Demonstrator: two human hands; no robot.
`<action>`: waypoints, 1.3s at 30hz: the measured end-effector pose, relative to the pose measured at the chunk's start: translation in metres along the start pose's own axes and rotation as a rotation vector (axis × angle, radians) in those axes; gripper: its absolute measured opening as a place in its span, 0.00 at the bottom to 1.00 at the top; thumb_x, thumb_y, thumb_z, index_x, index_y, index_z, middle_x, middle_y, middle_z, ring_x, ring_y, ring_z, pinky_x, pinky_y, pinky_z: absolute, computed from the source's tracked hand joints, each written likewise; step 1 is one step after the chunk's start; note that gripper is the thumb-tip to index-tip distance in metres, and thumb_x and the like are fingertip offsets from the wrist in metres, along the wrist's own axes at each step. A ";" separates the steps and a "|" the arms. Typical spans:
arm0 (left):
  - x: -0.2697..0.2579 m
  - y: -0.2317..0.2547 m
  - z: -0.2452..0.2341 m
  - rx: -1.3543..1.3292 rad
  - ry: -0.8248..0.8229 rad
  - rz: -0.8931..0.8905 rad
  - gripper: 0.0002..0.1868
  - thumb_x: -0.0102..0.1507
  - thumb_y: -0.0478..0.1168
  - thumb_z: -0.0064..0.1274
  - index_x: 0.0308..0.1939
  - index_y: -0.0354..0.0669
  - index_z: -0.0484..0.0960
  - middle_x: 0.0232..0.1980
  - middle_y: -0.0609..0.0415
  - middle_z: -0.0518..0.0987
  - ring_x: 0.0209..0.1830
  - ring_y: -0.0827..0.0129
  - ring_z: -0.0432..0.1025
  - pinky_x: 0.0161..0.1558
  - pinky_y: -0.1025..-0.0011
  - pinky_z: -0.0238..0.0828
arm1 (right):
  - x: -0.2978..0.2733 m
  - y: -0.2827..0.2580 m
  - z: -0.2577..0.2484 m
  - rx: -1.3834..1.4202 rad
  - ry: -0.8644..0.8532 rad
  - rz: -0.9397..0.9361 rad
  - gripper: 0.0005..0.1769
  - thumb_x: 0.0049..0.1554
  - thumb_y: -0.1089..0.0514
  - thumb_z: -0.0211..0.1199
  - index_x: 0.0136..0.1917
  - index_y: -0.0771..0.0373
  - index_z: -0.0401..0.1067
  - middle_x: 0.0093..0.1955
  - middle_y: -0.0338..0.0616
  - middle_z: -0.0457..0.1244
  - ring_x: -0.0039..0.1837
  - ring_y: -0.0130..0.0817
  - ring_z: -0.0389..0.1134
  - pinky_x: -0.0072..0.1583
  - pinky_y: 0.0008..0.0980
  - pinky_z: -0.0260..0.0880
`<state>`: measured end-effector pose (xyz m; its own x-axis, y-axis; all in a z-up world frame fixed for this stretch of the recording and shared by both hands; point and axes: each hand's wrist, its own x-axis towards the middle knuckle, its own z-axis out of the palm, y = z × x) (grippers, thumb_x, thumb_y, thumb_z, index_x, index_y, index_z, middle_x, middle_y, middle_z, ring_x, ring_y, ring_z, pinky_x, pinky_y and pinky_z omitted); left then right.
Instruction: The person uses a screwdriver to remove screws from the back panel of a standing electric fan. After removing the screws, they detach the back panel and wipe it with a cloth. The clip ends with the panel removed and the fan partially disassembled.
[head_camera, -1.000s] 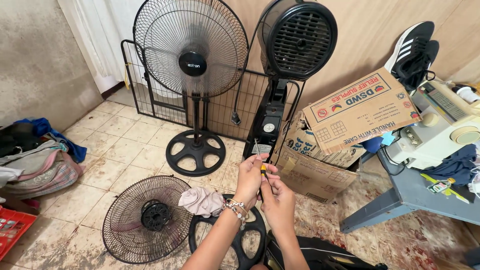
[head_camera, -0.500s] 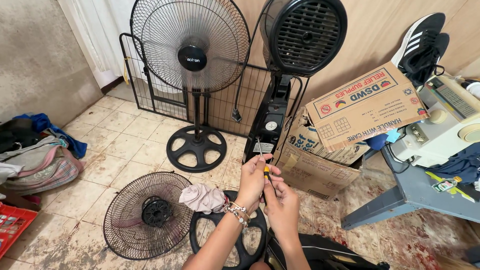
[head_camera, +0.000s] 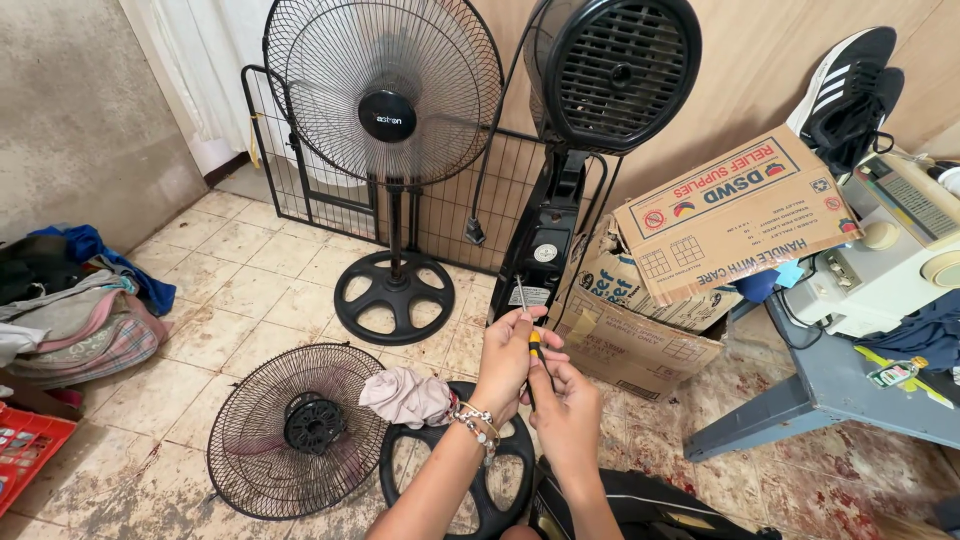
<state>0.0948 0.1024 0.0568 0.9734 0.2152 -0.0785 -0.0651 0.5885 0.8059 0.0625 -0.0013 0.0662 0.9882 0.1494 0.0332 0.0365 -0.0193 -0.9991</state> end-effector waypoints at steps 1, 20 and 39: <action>0.000 0.001 0.000 -0.006 0.001 -0.019 0.19 0.73 0.45 0.35 0.60 0.37 0.72 0.36 0.49 0.81 0.31 0.66 0.80 0.28 0.72 0.74 | 0.000 -0.002 0.000 -0.019 0.017 0.004 0.15 0.61 0.55 0.61 0.45 0.70 0.78 0.29 0.40 0.67 0.28 0.17 0.60 0.30 0.22 0.55; 0.005 0.008 -0.004 -0.240 -0.020 -0.074 0.15 0.72 0.40 0.38 0.53 0.32 0.76 0.42 0.45 0.81 0.38 0.65 0.78 0.45 0.66 0.80 | 0.001 -0.060 0.005 -0.635 0.183 -0.385 0.15 0.48 0.53 0.69 0.42 0.68 0.79 0.31 0.57 0.68 0.35 0.47 0.75 0.40 0.39 0.73; 0.005 0.010 -0.007 -0.468 -0.038 -0.181 0.11 0.72 0.44 0.45 0.44 0.40 0.75 0.42 0.49 0.82 0.38 0.70 0.75 0.44 0.72 0.77 | 0.020 -0.036 0.014 -0.495 0.215 -0.354 0.15 0.55 0.52 0.64 0.40 0.67 0.80 0.31 0.55 0.69 0.34 0.43 0.73 0.43 0.39 0.71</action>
<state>0.0975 0.1150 0.0604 0.9849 0.0545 -0.1643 0.0221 0.9019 0.4315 0.0789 0.0166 0.1024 0.9097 0.0296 0.4142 0.3791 -0.4664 -0.7992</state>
